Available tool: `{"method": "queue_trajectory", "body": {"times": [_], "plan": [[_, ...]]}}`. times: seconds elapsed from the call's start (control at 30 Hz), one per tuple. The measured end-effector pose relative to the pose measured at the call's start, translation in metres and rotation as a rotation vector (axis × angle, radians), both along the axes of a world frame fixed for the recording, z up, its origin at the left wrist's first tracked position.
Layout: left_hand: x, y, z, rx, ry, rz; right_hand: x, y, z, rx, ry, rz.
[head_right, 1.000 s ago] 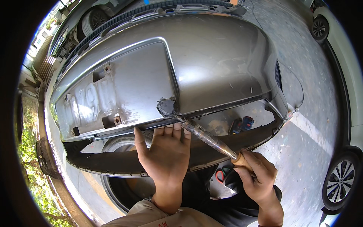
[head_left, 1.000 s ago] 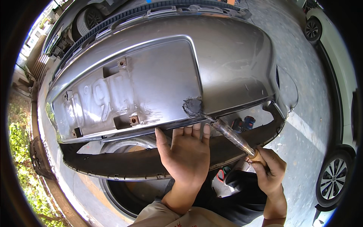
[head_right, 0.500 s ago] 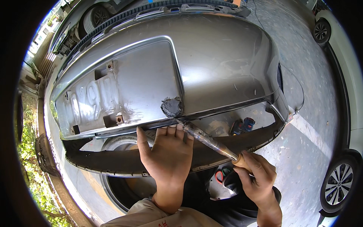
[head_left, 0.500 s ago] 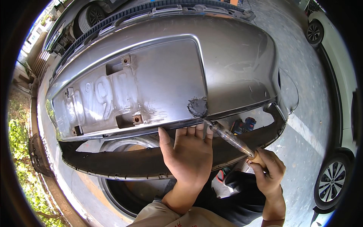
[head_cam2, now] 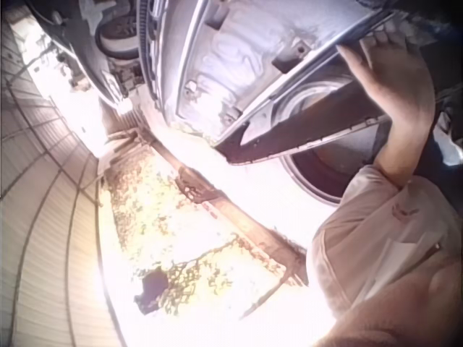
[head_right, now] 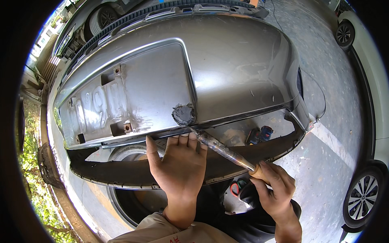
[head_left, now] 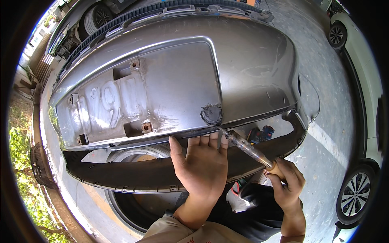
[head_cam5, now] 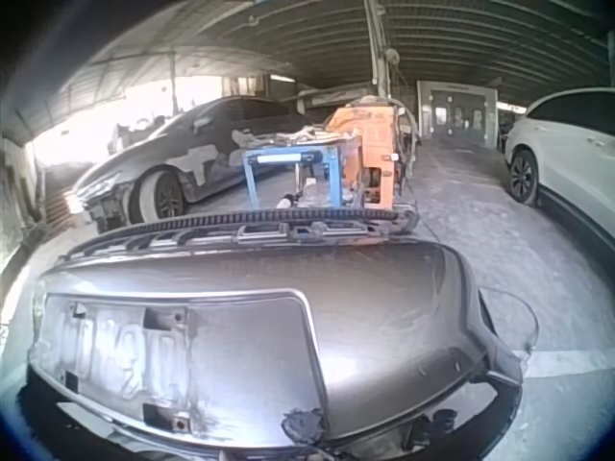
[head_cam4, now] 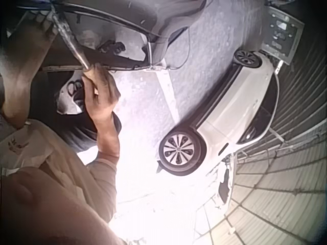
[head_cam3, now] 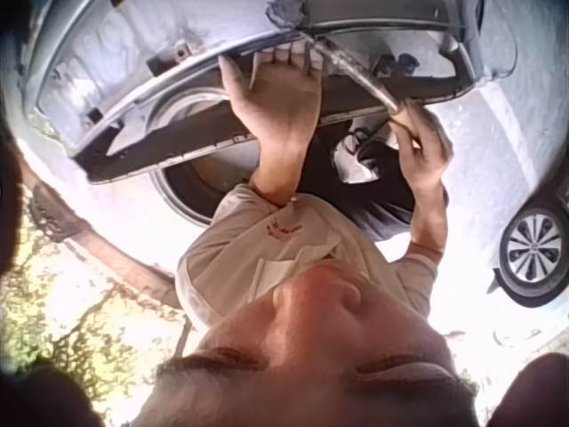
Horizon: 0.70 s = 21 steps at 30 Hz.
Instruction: The person uses a chisel to scrape and remove material from a damaged area on the rear bumper of a silver car. The person holds the bumper steady with one hand while working the tool with the other.
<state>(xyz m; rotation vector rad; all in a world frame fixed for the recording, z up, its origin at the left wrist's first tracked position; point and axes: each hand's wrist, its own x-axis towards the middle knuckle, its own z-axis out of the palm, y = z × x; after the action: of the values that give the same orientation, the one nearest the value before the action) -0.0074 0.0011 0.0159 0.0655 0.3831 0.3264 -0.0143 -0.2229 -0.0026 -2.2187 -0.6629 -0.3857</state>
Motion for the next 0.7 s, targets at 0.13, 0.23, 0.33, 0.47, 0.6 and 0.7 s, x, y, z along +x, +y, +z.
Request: {"method": "queue_trajectory", "body": {"times": [0.13, 0.23, 0.33, 0.47, 0.6, 0.7], "plan": [[-0.001, 0.001, -0.001, 0.004, -0.009, -0.002, 0.001, 0.0, -0.001, 0.002, 0.0, -0.006], [-0.002, 0.001, -0.003, 0.001, -0.025, -0.01, 0.001, 0.0, -0.002, 0.006, 0.004, -0.01], [-0.002, 0.002, -0.004, 0.017, -0.033, -0.017, 0.0, -0.001, -0.002, 0.007, 0.012, -0.016], [-0.003, 0.002, -0.009, 0.022, -0.089, -0.031, 0.0, -0.001, -0.002, 0.012, 0.026, -0.017], [-0.006, 0.006, -0.02, 0.042, -0.185, -0.061, 0.001, 0.0, -0.001, 0.01, 0.015, -0.014], [-0.006, 0.006, -0.02, 0.047, -0.181, -0.061, 0.001, 0.0, -0.001, 0.013, 0.027, -0.016]]}}
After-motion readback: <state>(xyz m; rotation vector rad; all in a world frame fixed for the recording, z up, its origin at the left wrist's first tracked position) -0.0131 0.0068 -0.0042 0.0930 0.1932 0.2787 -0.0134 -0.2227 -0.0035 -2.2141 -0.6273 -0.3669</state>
